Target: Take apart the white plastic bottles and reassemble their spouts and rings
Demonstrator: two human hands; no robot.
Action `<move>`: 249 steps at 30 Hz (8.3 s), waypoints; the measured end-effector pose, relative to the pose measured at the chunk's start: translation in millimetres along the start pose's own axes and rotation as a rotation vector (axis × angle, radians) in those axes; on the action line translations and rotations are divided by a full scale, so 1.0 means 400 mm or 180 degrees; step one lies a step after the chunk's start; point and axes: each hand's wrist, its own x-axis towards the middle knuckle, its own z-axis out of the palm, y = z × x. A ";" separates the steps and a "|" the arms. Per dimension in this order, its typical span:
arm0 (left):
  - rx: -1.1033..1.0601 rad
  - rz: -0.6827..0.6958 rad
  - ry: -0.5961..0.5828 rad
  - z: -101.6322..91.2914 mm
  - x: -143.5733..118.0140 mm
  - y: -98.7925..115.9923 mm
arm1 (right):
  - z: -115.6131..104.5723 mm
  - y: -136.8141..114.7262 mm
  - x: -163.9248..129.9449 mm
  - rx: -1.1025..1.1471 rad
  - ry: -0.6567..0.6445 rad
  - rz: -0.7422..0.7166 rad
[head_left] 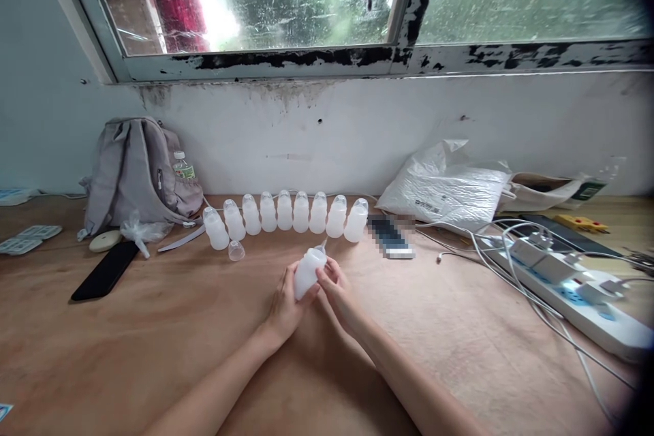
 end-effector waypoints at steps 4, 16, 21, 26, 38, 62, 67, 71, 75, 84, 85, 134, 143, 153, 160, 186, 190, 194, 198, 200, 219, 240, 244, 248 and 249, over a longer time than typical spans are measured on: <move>0.0351 0.0466 -0.0316 -0.001 0.000 -0.013 | 0.000 0.019 -0.002 -0.0012 -0.0078 0.0208; 0.1981 0.0014 0.1914 -0.231 0.129 -0.186 | -0.016 -0.029 0.004 0.0107 -0.0216 0.0612; 0.0752 -0.0244 0.1702 -0.249 0.134 -0.197 | -0.027 -0.019 0.011 -0.0300 0.0116 0.0608; -0.0490 -0.0164 0.1238 -0.200 0.126 -0.138 | -0.044 -0.010 0.020 -0.0713 0.0341 0.0363; -0.1425 -0.0221 0.0307 -0.152 0.091 -0.074 | -0.070 -0.017 0.037 -0.0944 0.0579 0.0305; -0.1306 -0.1081 0.1109 -0.037 0.013 -0.016 | -0.026 0.006 -0.014 -0.1997 0.0315 -0.0522; -0.1293 -0.1117 0.1358 -0.036 0.012 -0.019 | -0.013 -0.003 -0.034 -0.2391 0.0234 -0.1143; -0.1332 -0.1281 0.1399 -0.035 0.013 -0.025 | -0.002 -0.003 -0.046 -0.2520 0.0151 -0.1566; -0.1209 -0.0921 0.1482 -0.033 0.005 -0.023 | 0.004 0.002 -0.055 -0.2504 0.0214 -0.1562; -0.1160 -0.0176 0.1655 -0.041 -0.020 -0.008 | 0.013 0.013 -0.074 -0.2236 0.0169 -0.1539; -0.1165 -0.0114 0.1670 -0.042 -0.021 -0.008 | 0.014 0.014 -0.075 -0.2231 0.0147 -0.1574; 0.1310 -0.0807 0.2396 -0.453 0.129 -0.282 | -0.112 0.062 0.063 -0.2995 0.0481 -0.0746; 0.1362 -0.0812 0.2490 -0.464 0.129 -0.280 | -0.111 0.059 0.062 -0.3084 0.0435 -0.0780; 0.1607 -0.0239 0.2541 -0.449 0.128 -0.269 | -0.116 0.064 0.066 -0.3276 0.0375 -0.0883; 0.2091 0.0743 0.3026 -0.421 0.106 -0.196 | -0.127 0.065 0.071 -0.3644 0.0452 -0.1032; 0.1736 0.1508 0.0663 -0.169 0.084 -0.122 | -0.320 0.021 0.149 -0.5513 0.2028 -0.0146; 0.1733 0.1519 0.0598 -0.166 0.083 -0.126 | -0.325 0.024 0.151 -0.5433 0.2031 -0.0114; 0.1744 0.1522 0.0635 -0.166 0.084 -0.132 | -0.327 0.024 0.150 -0.5308 0.2074 -0.0326; 0.1734 0.1532 0.0621 -0.167 0.085 -0.133 | -0.323 0.027 0.145 -0.5207 0.1916 -0.0875; 0.1753 0.1515 0.0589 -0.167 0.084 -0.132 | -0.317 0.030 0.141 -0.5113 0.1731 -0.1103; 0.1739 0.1486 0.0267 -0.162 0.078 -0.124 | -0.221 -0.086 0.232 -0.4620 0.1641 -0.2099; 0.1617 0.1733 0.0150 -0.137 0.061 -0.098 | -0.201 0.003 0.049 -0.3383 0.1277 -0.1622; 0.1743 0.2004 -0.0226 -0.124 0.044 -0.059 | -0.129 0.020 0.015 -0.2988 0.0501 -0.1210; 0.1978 0.2109 -0.0616 -0.094 0.029 -0.037 | -0.077 0.036 -0.013 -0.3154 0.0073 -0.1406; 0.2012 0.2097 -0.0647 -0.087 0.027 -0.037 | -0.072 0.036 -0.017 -0.3201 0.0072 -0.1472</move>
